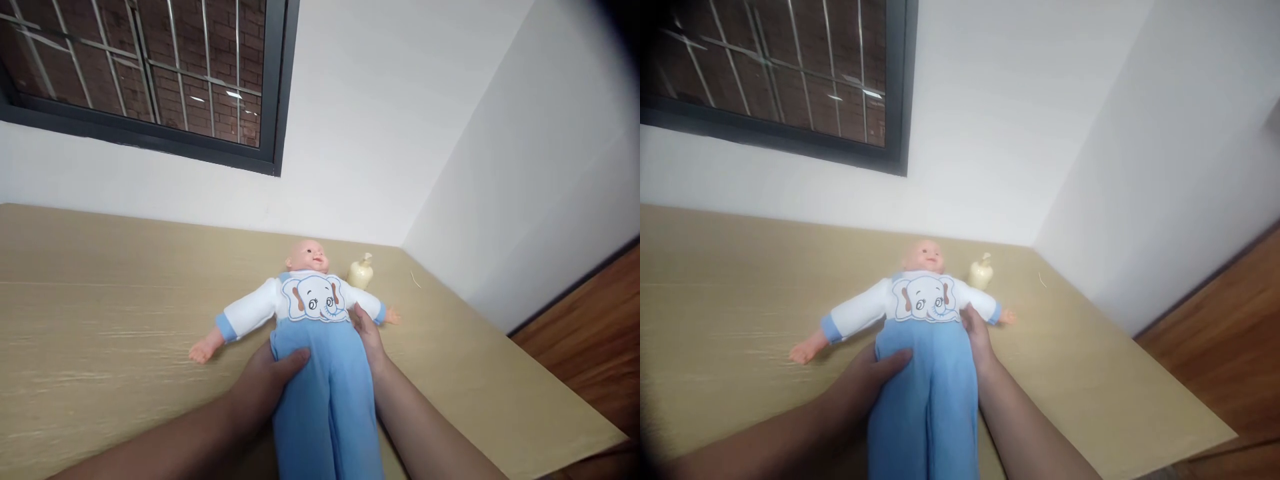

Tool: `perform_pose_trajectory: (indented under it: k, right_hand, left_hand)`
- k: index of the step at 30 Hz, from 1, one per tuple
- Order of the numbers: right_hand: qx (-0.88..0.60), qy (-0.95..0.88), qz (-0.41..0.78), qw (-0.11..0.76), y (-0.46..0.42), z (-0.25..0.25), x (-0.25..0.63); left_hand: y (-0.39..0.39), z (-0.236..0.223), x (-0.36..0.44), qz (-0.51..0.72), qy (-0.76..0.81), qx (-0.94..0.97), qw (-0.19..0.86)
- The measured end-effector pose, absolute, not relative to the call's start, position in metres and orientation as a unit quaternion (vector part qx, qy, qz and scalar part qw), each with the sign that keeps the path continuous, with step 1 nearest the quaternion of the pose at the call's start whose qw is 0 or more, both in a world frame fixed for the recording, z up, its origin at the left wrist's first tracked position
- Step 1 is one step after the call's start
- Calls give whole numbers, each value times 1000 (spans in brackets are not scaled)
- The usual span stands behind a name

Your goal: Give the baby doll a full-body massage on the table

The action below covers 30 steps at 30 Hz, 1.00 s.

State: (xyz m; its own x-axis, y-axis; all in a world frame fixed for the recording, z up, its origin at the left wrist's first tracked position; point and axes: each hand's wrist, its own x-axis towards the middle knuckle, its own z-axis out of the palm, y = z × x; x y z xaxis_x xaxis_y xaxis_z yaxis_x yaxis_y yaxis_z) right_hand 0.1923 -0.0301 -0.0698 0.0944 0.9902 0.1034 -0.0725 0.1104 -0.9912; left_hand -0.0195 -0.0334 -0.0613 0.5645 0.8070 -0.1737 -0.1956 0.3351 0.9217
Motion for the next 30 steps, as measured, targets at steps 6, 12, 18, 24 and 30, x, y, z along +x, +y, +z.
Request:
perform_pose_trajectory:
  k: [6, 12, 18, 24, 30]
  right_hand:
    - [-425, -395, 542, 608, -33, -85, 191]
    - [-419, -440, 567, 556, -40, -80, 189]
    - [-536, -498, 469, 494, -44, -77, 196]
    - [-551, -555, 429, 452, -49, -72, 191]
    - [-595, -592, 392, 377, -57, -67, 183]
  left_hand:
    - [-25, -62, -21, 302, 363, 519, 713]
    - [-8, -66, -27, 274, 494, 661, 494]
    - [1, -71, -32, 253, 498, 712, 426]
    - [10, -45, -53, 142, 479, 791, 353]
    - [8, -14, -71, 75, 447, 854, 254]
